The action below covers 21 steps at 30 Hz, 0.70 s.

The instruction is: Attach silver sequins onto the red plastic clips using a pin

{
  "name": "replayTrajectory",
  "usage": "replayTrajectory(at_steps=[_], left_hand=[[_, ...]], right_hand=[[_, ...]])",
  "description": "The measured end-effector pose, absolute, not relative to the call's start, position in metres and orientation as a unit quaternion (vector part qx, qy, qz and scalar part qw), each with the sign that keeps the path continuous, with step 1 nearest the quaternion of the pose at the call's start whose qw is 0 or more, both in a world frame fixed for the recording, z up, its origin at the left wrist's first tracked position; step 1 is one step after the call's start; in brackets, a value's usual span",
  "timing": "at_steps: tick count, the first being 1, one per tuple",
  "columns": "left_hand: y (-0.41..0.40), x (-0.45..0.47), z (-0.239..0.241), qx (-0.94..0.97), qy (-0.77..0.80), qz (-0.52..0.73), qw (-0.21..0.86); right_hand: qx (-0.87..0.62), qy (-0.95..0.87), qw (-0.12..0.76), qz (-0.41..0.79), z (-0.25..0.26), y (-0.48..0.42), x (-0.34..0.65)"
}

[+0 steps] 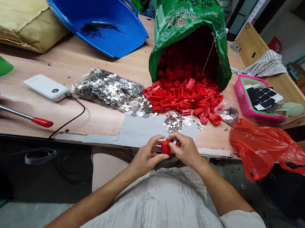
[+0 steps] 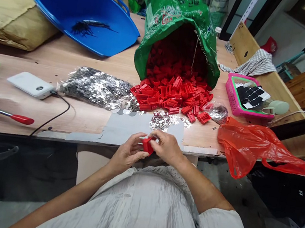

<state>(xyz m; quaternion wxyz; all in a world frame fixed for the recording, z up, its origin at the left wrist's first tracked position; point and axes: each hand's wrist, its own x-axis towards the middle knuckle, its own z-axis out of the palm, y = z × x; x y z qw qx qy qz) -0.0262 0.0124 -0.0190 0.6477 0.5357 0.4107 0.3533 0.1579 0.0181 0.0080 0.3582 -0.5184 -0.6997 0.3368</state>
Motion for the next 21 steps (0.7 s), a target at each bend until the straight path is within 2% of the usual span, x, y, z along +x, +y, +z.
replayTrajectory(at_steps=[5, 8, 10, 12, 15, 21], left_hand=[[0.008, -0.023, -0.021, 0.494, 0.388, 0.337, 0.702], [0.005, -0.028, -0.021, 0.448, 0.401, 0.344, 0.721], [0.005, -0.031, -0.022, 0.436, 0.407, 0.345, 0.725], [0.005, -0.034, -0.023, 0.431, 0.41, 0.346, 0.726], [0.005, -0.034, -0.025, 0.425, 0.413, 0.349, 0.726], [0.005, -0.034, -0.028, 0.419, 0.416, 0.353, 0.726]], right_hand=[[-0.551, -0.67, 0.339, 0.365, -0.007, 0.016, 0.181], [-0.65, -0.651, 0.315, 0.233, -0.019, 0.034, 0.226], [-0.707, -0.64, 0.274, 0.123, -0.026, 0.045, 0.253], [-0.73, -0.639, 0.235, 0.064, -0.032, 0.052, 0.27], [-0.737, -0.644, 0.203, 0.041, -0.037, 0.057, 0.278], [-0.737, -0.646, 0.194, 0.044, -0.036, 0.058, 0.276]])
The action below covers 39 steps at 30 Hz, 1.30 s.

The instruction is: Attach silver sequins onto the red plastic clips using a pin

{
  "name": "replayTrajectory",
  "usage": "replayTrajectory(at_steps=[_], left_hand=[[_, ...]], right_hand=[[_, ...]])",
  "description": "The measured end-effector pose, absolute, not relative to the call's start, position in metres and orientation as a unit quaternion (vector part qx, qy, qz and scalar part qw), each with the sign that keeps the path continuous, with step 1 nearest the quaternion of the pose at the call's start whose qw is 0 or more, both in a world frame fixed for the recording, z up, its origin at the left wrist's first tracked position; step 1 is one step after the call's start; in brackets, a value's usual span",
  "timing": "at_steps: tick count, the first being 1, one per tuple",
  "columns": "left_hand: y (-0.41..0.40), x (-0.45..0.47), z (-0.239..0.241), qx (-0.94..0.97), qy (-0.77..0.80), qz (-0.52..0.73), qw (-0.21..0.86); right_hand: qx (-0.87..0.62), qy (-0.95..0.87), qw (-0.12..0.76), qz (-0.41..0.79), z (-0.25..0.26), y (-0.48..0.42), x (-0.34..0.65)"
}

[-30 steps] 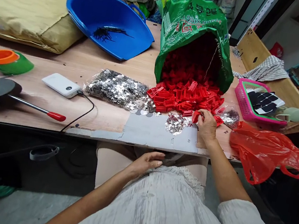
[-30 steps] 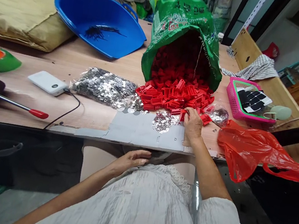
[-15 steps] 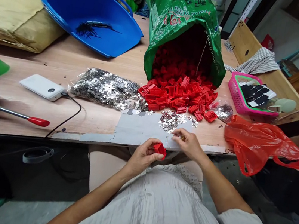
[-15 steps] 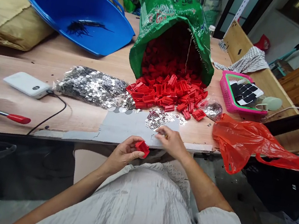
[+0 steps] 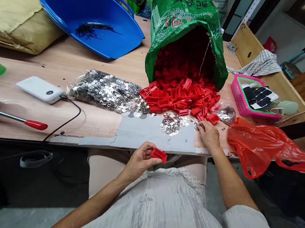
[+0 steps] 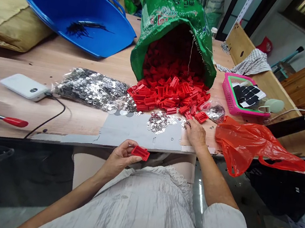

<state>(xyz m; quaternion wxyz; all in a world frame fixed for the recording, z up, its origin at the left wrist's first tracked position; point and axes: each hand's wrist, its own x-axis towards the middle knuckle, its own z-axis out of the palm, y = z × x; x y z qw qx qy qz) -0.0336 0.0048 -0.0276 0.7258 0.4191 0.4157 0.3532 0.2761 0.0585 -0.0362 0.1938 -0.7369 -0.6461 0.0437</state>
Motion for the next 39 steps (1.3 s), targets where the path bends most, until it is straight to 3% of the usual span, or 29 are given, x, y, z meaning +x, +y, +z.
replayTrajectory(at_steps=[7, 15, 25, 34, 39], left_hand=[[0.004, -0.033, -0.027, 0.416, 0.424, 0.357, 0.721], [0.005, -0.034, -0.024, 0.426, 0.432, 0.371, 0.704], [0.005, -0.028, -0.019, 0.425, 0.424, 0.412, 0.685], [0.005, -0.025, -0.01, 0.645, 0.48, 0.455, 0.383], [0.005, -0.025, -0.003, 0.689, 0.476, 0.452, 0.306]], right_hand=[[-0.72, -0.652, 0.227, 0.062, -0.037, 0.06, 0.276], [-0.686, -0.63, 0.338, 0.131, -0.033, 0.06, 0.281], [-0.639, -0.672, 0.312, 0.205, -0.025, 0.037, 0.258], [-0.58, -0.649, 0.359, 0.337, -0.002, 0.014, 0.21], [-0.518, -0.714, 0.339, 0.327, 0.019, 0.0, 0.178]])
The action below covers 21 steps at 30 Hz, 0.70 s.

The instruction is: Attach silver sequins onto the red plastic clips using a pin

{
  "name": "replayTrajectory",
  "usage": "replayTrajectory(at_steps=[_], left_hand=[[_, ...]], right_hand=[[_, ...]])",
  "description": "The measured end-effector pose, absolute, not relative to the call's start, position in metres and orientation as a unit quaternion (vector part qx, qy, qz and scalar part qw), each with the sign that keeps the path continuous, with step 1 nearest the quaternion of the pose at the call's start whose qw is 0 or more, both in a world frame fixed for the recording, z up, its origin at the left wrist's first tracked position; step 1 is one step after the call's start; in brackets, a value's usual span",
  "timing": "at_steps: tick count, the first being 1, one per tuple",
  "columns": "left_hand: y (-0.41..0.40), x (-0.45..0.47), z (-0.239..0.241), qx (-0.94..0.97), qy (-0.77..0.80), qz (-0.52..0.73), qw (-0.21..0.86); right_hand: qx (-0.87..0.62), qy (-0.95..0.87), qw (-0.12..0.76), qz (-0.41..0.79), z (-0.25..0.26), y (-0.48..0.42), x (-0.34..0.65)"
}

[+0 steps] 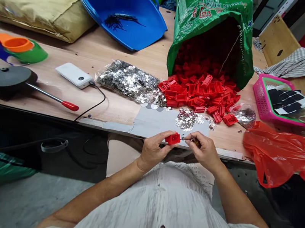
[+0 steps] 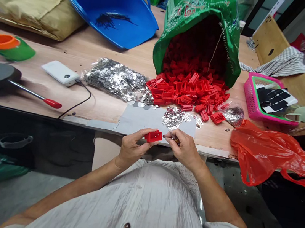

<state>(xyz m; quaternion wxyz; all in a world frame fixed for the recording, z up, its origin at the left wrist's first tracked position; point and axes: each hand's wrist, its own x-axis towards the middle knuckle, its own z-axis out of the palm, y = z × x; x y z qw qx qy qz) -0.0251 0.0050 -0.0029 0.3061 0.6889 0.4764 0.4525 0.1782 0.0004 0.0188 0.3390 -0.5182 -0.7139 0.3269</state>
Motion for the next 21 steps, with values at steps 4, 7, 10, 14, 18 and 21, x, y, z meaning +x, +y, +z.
replayTrajectory(at_steps=[4, 7, 10, 14, 18, 21], left_hand=[[0.004, -0.024, -0.003, 0.706, 0.459, 0.46, 0.281], [0.002, -0.024, -0.003, 0.708, 0.449, 0.465, 0.285], [0.0, -0.024, -0.002, 0.696, 0.455, 0.469, 0.299], [-0.003, -0.022, -0.001, 0.674, 0.462, 0.487, 0.31], [-0.006, -0.022, -0.001, 0.66, 0.465, 0.496, 0.318], [-0.007, -0.022, 0.0, 0.663, 0.457, 0.499, 0.318]], right_hand=[[-0.479, -0.762, 0.336, 0.276, 0.02, 0.002, 0.166], [-0.46, -0.78, 0.331, 0.265, 0.019, 0.005, 0.162], [-0.453, -0.779, 0.34, 0.27, 0.018, 0.005, 0.16], [-0.458, -0.744, 0.369, 0.317, 0.017, 0.002, 0.158], [-0.469, -0.686, 0.377, 0.409, 0.013, 0.001, 0.162], [-0.498, -0.626, 0.383, 0.462, 0.01, 0.002, 0.166]])
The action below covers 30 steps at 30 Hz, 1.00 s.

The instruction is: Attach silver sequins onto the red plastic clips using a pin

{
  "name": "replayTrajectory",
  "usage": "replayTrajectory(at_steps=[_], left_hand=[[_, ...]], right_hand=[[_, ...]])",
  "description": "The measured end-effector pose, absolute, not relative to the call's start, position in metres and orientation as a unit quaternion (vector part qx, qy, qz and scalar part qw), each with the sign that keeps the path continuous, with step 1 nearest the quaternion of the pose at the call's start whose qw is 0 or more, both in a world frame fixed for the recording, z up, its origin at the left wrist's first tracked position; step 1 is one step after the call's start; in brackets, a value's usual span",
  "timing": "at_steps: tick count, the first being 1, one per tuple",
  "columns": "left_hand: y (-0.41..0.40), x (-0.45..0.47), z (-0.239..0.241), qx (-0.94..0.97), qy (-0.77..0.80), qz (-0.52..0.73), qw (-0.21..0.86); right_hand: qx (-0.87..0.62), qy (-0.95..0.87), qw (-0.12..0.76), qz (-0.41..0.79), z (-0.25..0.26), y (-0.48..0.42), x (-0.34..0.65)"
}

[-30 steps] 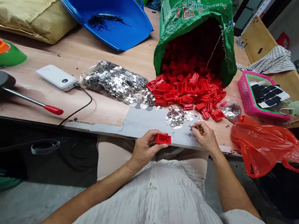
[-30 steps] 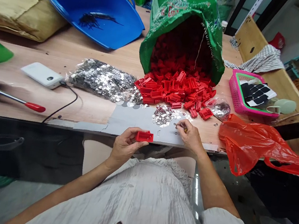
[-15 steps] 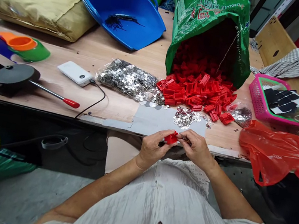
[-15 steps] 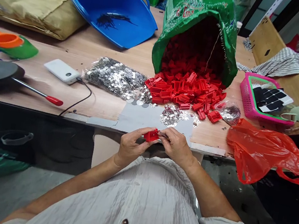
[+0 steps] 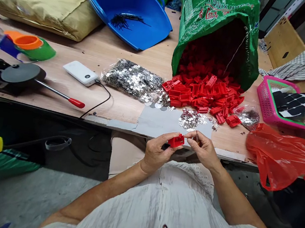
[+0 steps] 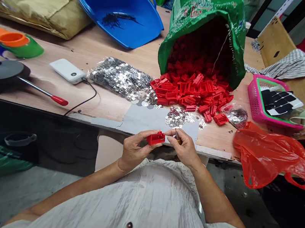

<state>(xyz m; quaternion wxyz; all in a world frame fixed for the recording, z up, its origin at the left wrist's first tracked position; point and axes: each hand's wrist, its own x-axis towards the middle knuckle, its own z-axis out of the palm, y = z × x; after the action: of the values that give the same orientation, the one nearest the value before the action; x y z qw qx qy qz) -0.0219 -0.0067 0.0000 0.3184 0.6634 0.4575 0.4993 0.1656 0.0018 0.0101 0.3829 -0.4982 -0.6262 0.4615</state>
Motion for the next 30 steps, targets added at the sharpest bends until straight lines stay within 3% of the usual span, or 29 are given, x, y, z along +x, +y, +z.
replayTrajectory(at_steps=[7, 18, 25, 30], left_hand=[[-0.009, -0.022, 0.0, 0.703, 0.413, 0.491, 0.305], [-0.008, -0.035, -0.007, 0.688, 0.338, 0.505, 0.396], [0.0, -0.037, -0.019, 0.699, 0.287, 0.508, 0.413], [0.002, -0.037, -0.018, 0.66, 0.258, 0.502, 0.496]], right_hand=[[-0.475, -0.574, 0.369, 0.556, 0.006, 0.005, 0.164], [-0.414, -0.466, 0.364, 0.692, 0.005, -0.006, 0.154], [-0.389, -0.433, 0.383, 0.717, 0.002, -0.01, 0.157], [-0.364, -0.417, 0.391, 0.736, -0.003, -0.015, 0.157]])
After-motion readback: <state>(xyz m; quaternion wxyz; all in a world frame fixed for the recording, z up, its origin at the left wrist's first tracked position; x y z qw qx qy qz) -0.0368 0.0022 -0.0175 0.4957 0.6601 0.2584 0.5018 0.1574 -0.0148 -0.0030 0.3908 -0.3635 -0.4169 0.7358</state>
